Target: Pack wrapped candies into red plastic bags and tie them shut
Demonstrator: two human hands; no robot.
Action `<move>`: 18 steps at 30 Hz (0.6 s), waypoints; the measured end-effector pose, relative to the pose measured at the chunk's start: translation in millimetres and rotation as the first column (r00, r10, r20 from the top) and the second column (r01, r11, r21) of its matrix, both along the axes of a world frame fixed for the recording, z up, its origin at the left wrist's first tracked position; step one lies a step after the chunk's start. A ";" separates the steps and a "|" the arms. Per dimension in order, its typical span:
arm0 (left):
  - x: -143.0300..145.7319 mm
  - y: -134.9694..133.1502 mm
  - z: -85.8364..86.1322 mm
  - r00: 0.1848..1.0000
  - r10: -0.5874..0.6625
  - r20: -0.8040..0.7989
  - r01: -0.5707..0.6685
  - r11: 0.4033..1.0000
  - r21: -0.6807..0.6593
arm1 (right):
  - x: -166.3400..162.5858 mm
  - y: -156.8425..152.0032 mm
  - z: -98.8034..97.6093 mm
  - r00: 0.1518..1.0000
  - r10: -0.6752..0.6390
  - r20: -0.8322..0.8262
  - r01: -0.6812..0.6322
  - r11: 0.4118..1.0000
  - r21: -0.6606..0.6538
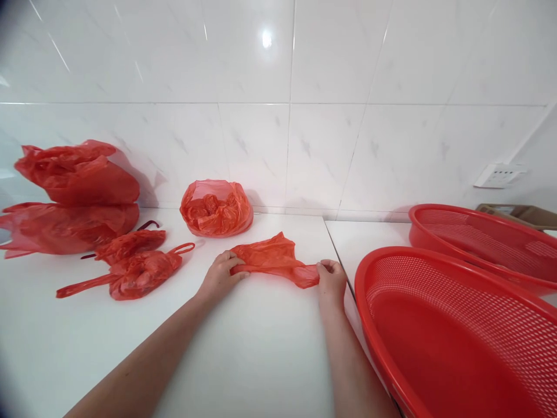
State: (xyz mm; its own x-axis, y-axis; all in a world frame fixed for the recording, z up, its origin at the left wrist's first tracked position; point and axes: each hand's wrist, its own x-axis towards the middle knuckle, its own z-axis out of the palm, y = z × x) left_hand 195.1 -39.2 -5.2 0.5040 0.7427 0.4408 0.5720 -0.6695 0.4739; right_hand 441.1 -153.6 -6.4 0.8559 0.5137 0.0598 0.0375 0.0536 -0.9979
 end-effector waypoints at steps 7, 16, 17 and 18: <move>1.2 -12.7 2.1 0.993 0.042 0.110 -0.025 0.988 -0.151 | -45.1 -13.1 20.6 0.665 -0.111 0.739 0.113 0.992 0.048; 11.0 -17.2 -1.4 0.961 0.017 0.276 0.052 0.969 -0.242 | -84.2 0.6 4.5 0.495 0.379 0.782 -0.239 0.925 -0.297; 11.7 -18.7 -0.4 0.956 0.013 0.294 0.071 0.959 -0.274 | -78.4 3.0 0.7 0.515 0.384 0.766 -0.202 0.923 -0.327; 12.1 -20.2 0.9 0.950 0.006 0.311 0.094 0.948 -0.305 | -72.0 4.9 -3.0 0.541 0.386 0.747 -0.160 0.920 -0.359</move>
